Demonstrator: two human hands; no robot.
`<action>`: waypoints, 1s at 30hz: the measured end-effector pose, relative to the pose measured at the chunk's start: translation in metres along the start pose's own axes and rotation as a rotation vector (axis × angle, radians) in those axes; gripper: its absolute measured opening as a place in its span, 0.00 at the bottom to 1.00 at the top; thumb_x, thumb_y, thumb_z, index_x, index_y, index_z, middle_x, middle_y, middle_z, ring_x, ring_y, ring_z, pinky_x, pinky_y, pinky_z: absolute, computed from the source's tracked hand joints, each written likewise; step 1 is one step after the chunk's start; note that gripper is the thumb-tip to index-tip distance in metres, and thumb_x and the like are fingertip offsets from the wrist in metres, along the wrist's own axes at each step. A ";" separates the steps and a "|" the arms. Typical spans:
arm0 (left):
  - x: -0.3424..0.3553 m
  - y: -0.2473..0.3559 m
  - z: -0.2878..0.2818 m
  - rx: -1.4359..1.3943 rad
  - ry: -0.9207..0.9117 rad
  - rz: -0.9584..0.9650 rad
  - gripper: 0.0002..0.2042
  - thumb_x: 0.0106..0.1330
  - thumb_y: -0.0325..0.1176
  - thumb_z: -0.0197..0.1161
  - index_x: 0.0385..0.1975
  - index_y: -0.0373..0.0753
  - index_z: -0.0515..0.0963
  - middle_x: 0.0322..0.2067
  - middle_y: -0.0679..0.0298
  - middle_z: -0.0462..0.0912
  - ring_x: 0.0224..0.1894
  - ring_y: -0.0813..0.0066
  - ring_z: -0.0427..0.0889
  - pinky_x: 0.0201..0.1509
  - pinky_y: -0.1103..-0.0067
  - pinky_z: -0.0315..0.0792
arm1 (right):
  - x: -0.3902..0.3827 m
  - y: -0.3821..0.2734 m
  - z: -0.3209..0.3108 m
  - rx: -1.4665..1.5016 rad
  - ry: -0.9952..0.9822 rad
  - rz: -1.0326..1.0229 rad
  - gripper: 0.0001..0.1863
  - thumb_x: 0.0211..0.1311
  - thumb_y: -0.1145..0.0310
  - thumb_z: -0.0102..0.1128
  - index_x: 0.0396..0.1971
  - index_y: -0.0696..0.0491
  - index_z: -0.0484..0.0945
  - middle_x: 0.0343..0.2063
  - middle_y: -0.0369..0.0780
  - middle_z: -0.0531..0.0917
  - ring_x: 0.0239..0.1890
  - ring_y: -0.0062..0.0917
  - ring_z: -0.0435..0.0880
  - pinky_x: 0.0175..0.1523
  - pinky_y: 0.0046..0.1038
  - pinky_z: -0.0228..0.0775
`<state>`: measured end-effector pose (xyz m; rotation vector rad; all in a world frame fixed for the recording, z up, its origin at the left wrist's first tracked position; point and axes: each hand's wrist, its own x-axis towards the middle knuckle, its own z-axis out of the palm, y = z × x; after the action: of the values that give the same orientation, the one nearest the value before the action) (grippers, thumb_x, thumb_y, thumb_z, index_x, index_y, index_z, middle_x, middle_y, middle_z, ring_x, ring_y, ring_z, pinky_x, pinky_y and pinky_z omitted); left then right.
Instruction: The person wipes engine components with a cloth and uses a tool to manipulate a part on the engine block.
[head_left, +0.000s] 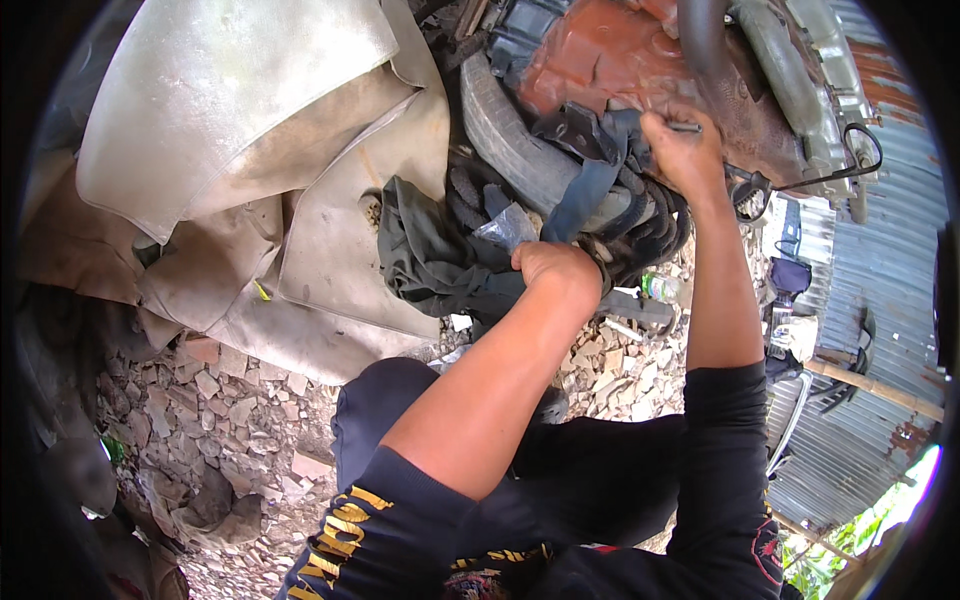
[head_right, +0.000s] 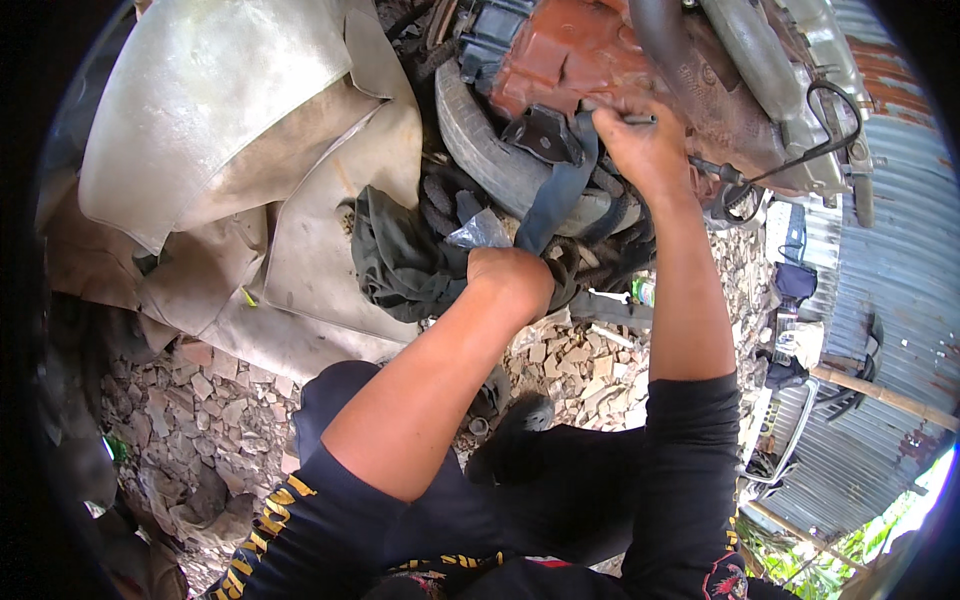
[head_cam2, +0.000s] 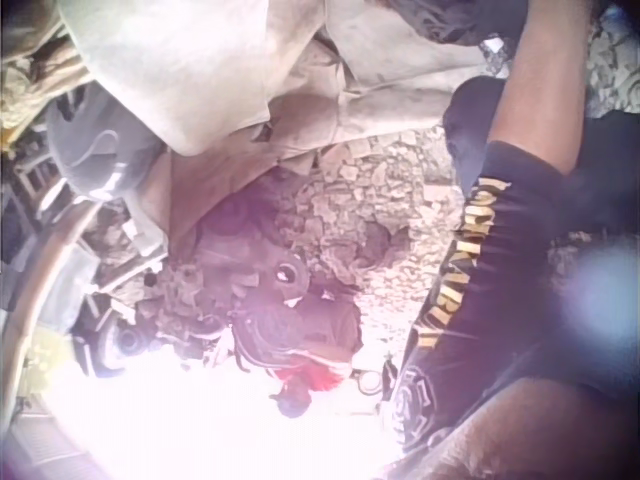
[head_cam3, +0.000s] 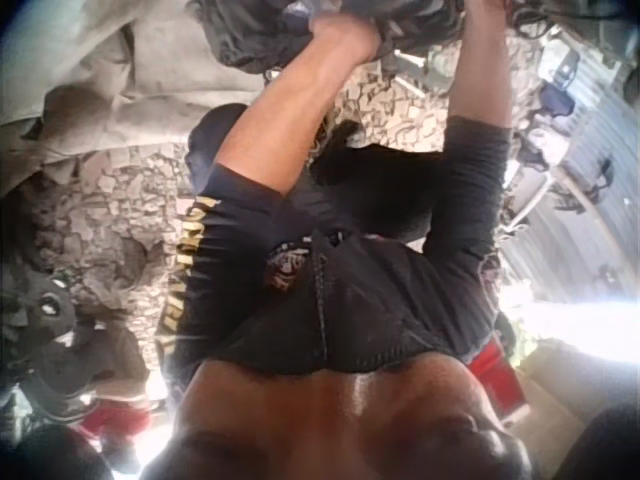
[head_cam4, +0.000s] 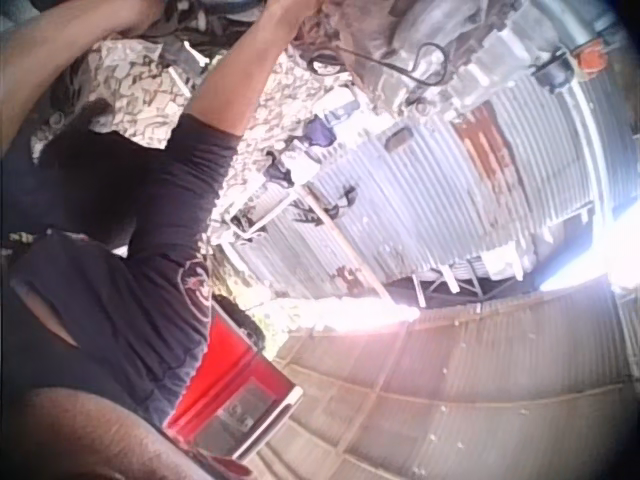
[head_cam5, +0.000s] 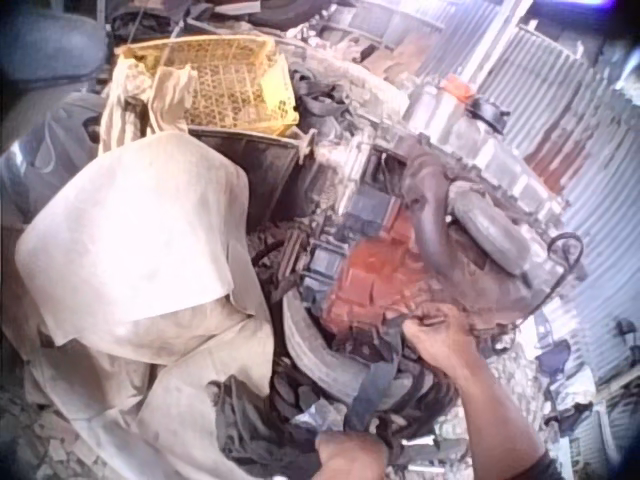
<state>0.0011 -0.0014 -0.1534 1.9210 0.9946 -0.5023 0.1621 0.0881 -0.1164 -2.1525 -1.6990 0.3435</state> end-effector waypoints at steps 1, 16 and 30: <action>-0.001 0.000 0.000 0.000 -0.010 0.004 0.14 0.60 0.32 0.59 0.46 0.44 0.83 0.50 0.64 0.83 0.54 0.68 0.81 0.52 0.73 0.74 | 0.000 -0.002 0.002 0.070 0.034 -0.079 0.10 0.59 0.65 0.61 0.35 0.55 0.83 0.29 0.35 0.84 0.25 0.17 0.80 0.33 0.21 0.74; -0.083 -0.043 0.000 -0.093 0.085 -0.137 0.14 0.53 0.27 0.56 0.37 0.33 0.82 0.42 0.49 0.83 0.47 0.54 0.82 0.50 0.66 0.76 | 0.000 0.022 0.048 0.189 0.085 -0.225 0.14 0.59 0.59 0.58 0.38 0.52 0.84 0.36 0.49 0.85 0.43 0.42 0.84 0.50 0.33 0.73; -0.048 -0.033 0.011 0.099 0.011 -0.248 0.15 0.51 0.28 0.54 0.36 0.31 0.83 0.42 0.48 0.83 0.46 0.52 0.82 0.48 0.65 0.76 | -0.001 0.042 0.066 0.203 0.118 -0.308 0.14 0.60 0.60 0.58 0.41 0.52 0.83 0.37 0.50 0.84 0.44 0.43 0.83 0.50 0.35 0.74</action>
<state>-0.0535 -0.0227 -0.1436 1.8980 1.2438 -0.6943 0.1716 0.0880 -0.1945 -1.7031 -1.8081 0.2818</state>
